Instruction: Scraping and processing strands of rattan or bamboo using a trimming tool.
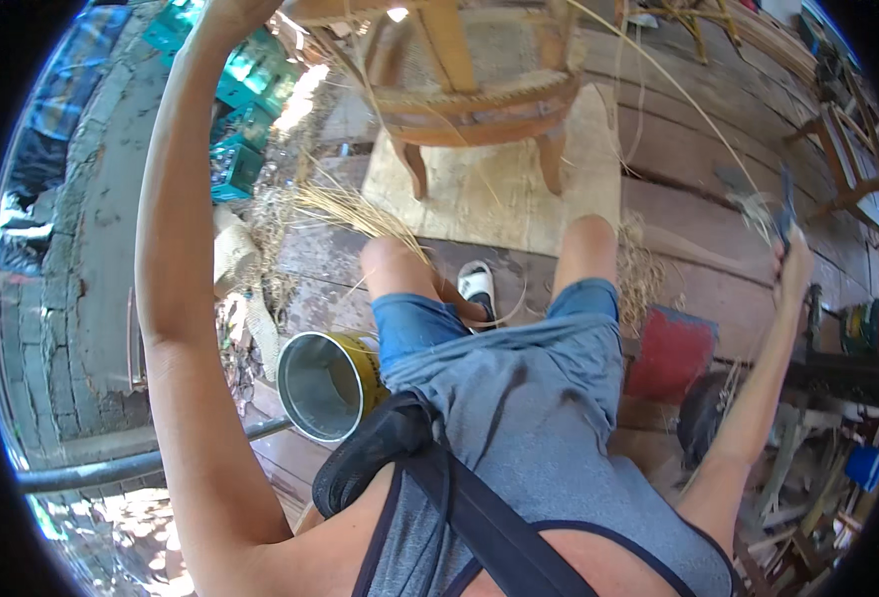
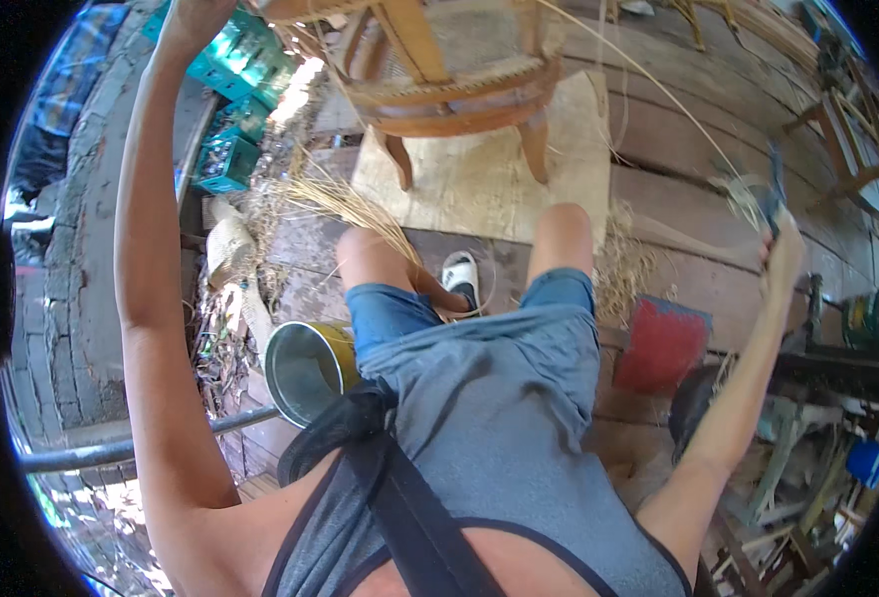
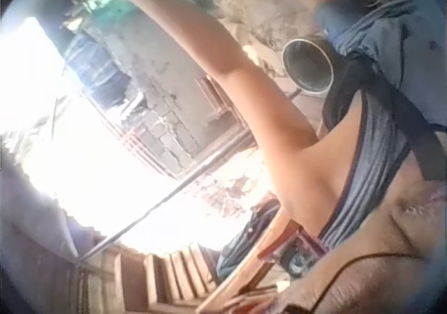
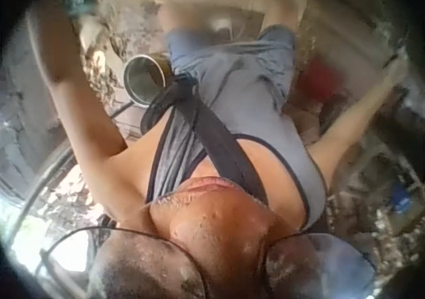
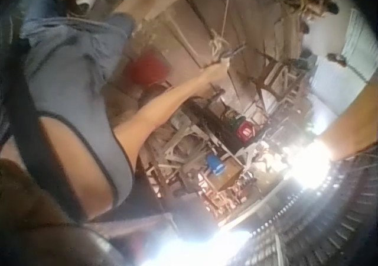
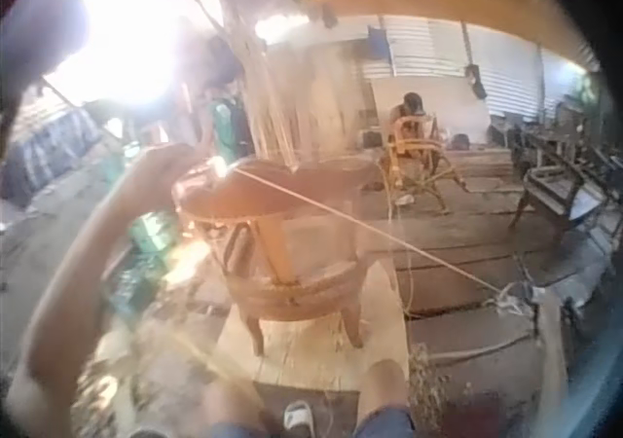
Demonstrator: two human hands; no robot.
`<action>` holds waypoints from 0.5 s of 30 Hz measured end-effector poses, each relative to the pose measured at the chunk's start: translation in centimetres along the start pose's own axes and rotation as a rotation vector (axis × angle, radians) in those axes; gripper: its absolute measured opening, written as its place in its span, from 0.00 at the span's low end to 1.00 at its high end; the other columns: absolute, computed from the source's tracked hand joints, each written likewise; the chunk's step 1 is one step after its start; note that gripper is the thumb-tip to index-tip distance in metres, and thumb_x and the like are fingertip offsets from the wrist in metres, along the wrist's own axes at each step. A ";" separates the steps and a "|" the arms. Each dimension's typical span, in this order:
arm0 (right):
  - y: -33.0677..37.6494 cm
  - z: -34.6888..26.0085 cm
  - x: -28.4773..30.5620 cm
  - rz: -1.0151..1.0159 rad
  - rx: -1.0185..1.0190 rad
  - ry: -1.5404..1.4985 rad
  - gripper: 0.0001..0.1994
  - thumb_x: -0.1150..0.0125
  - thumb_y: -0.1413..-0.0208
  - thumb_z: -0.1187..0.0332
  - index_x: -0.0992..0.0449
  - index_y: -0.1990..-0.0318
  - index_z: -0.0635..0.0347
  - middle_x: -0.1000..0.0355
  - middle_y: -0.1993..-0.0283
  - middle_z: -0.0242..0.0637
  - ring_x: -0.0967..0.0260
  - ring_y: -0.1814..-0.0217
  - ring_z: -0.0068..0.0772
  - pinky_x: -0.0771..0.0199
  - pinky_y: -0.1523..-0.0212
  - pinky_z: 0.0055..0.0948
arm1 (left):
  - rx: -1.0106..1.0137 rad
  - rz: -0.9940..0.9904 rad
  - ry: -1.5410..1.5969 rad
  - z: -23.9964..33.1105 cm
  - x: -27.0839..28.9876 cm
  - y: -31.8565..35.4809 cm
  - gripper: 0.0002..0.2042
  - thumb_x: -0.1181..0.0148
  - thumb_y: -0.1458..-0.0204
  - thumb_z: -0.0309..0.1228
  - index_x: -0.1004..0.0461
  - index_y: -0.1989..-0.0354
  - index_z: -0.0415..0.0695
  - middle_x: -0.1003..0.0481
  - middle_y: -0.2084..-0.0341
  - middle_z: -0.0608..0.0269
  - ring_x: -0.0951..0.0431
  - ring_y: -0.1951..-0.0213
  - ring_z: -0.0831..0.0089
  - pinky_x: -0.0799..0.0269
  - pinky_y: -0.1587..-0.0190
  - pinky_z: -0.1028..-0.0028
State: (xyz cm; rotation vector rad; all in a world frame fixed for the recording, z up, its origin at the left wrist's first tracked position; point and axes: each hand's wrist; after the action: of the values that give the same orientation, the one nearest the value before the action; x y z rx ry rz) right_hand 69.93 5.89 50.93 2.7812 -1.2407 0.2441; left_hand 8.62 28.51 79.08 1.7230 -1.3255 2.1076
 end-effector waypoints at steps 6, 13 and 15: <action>-3.5 14.0 10.3 0.210 -0.200 -0.081 0.17 0.47 0.41 0.54 0.33 0.78 0.51 0.42 0.86 0.25 0.47 0.90 0.19 0.50 0.90 0.21 | -0.139 0.427 -0.054 -10.0 4.6 1.0 0.11 0.52 0.46 0.23 0.26 0.56 0.41 0.25 0.69 0.51 0.25 0.65 0.63 0.30 0.60 0.67; 1.3 19.3 10.3 0.310 -0.447 -0.103 0.16 0.46 0.43 0.57 0.28 0.80 0.52 0.40 0.87 0.26 0.46 0.91 0.22 0.51 0.91 0.22 | 0.213 0.112 -0.490 -10.2 2.5 0.9 0.18 0.49 0.42 0.46 0.22 0.62 0.43 0.22 0.67 0.50 0.22 0.63 0.51 0.27 0.60 0.62; 2.9 19.5 9.4 0.177 -0.335 0.005 0.11 0.48 0.41 0.60 0.28 0.65 0.57 0.34 0.77 0.31 0.37 0.82 0.25 0.39 0.83 0.24 | 0.130 -0.235 -0.354 -11.3 -0.1 -0.6 0.16 0.48 0.44 0.42 0.23 0.61 0.41 0.22 0.66 0.49 0.23 0.60 0.50 0.28 0.58 0.59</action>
State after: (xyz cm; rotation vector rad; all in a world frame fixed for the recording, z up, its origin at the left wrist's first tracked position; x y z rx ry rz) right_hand 76.15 -5.71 33.49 2.3923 -1.3829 0.0473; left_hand 0.62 36.51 79.58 2.2619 -1.0073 1.8566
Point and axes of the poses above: each hand's wrist, its own y-axis away from the middle knuckle, its own x-axis out of the back of the hand, z = x × y
